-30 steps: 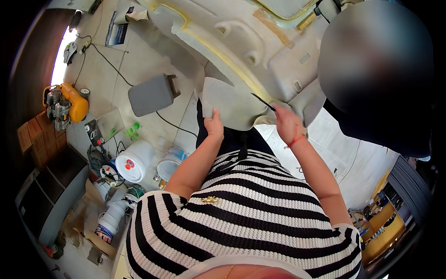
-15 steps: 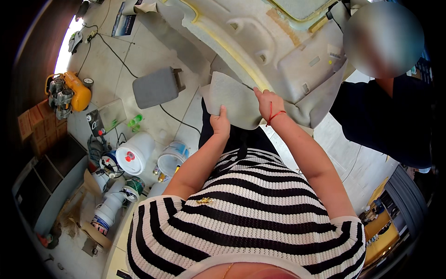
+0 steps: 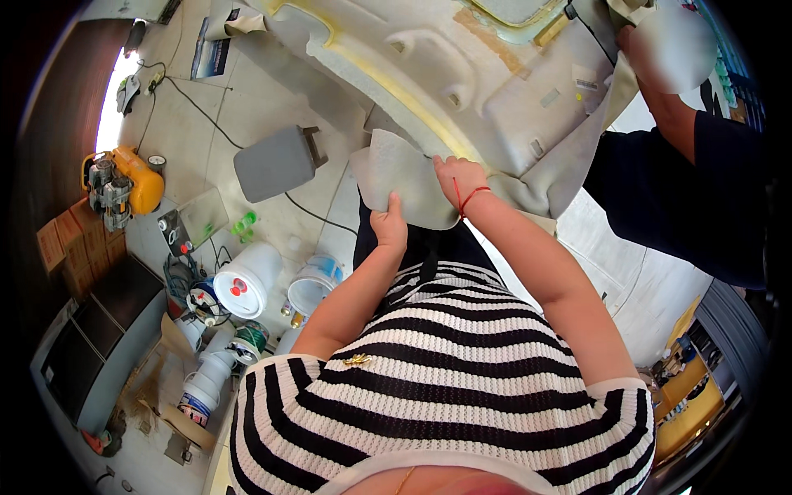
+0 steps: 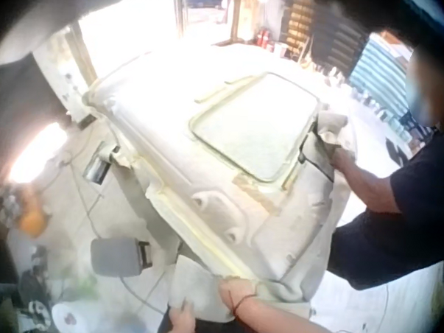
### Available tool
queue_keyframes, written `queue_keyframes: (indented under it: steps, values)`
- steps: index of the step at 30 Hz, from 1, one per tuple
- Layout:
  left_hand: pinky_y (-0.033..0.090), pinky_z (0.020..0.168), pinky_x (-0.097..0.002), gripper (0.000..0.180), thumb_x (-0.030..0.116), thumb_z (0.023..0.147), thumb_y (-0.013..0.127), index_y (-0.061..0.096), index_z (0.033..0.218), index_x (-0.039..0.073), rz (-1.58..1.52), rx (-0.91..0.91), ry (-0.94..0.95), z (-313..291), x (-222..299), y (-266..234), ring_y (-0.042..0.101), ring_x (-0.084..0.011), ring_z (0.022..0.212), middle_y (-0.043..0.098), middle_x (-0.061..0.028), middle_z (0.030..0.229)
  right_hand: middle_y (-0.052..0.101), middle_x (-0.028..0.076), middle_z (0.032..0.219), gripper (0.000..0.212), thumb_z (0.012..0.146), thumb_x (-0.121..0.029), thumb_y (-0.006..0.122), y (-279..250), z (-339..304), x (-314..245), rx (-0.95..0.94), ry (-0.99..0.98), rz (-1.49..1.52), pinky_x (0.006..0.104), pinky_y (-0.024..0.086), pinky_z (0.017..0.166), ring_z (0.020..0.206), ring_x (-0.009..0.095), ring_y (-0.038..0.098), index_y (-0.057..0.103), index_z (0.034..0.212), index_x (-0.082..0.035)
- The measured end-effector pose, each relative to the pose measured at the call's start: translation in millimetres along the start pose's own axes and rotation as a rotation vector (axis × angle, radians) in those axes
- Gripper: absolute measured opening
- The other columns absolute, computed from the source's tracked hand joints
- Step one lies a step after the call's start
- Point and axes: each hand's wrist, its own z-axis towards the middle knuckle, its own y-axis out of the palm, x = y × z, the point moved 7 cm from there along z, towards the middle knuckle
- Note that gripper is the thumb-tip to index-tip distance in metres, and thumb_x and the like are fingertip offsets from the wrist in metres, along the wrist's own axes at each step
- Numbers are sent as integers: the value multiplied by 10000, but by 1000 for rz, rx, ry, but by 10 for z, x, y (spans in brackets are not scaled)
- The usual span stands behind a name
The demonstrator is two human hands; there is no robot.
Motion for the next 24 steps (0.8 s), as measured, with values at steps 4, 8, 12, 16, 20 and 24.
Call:
queue_keyframes:
  steps: [4, 8, 12, 16, 20, 24]
  values:
    - [396, 807, -294, 321, 155, 847, 519, 488, 1086, -57, 173, -3, -29, 25, -44, 34, 511, -179, 930, 544, -88, 1053, 594, 118, 794, 199, 814, -140, 426, -62, -203, 203, 2, 81, 40, 372, 487, 565, 748, 265, 602, 518, 961, -43]
    - [429, 814, -366, 491, 246, 819, 555, 415, 1153, -85, 238, 220, -396, -196, -155, -212, 519, -249, 939, 519, -158, 1086, 611, 139, 842, 218, 802, -170, 415, 552, -317, 251, -73, 41, 119, 400, 496, 629, 780, 291, 605, 552, 944, -77]
    - [472, 697, -381, 440, 252, 825, 552, 452, 1105, -72, 50, -63, -90, 139, -206, -158, 543, -232, 812, 532, -135, 1024, 614, 165, 792, 247, 799, -193, 388, 404, -272, 250, -1, 79, 267, 424, 480, 632, 742, 329, 600, 579, 853, -45]
    - [462, 572, -351, 350, 253, 852, 515, 469, 1073, -14, 214, -70, -234, -55, -31, -13, 544, -208, 739, 555, -104, 939, 621, 163, 802, 276, 782, -195, 391, 623, -330, 360, 37, 81, 311, 412, 481, 658, 741, 327, 601, 621, 769, -45]
    - [453, 544, -343, 331, 253, 846, 525, 475, 1057, 3, 542, -220, -404, 56, 11, -42, 541, -204, 719, 558, -101, 918, 629, 152, 829, 271, 731, -191, 433, 467, -412, 387, 11, 133, 320, 393, 484, 686, 767, 309, 609, 643, 804, -38]
    - [450, 563, -346, 345, 256, 841, 533, 475, 1062, -3, 576, -322, -369, 228, -11, -137, 540, -210, 733, 559, -104, 924, 631, 143, 849, 271, 720, -169, 434, 406, -423, 327, -7, 138, 335, 394, 482, 683, 774, 303, 610, 653, 822, -46]
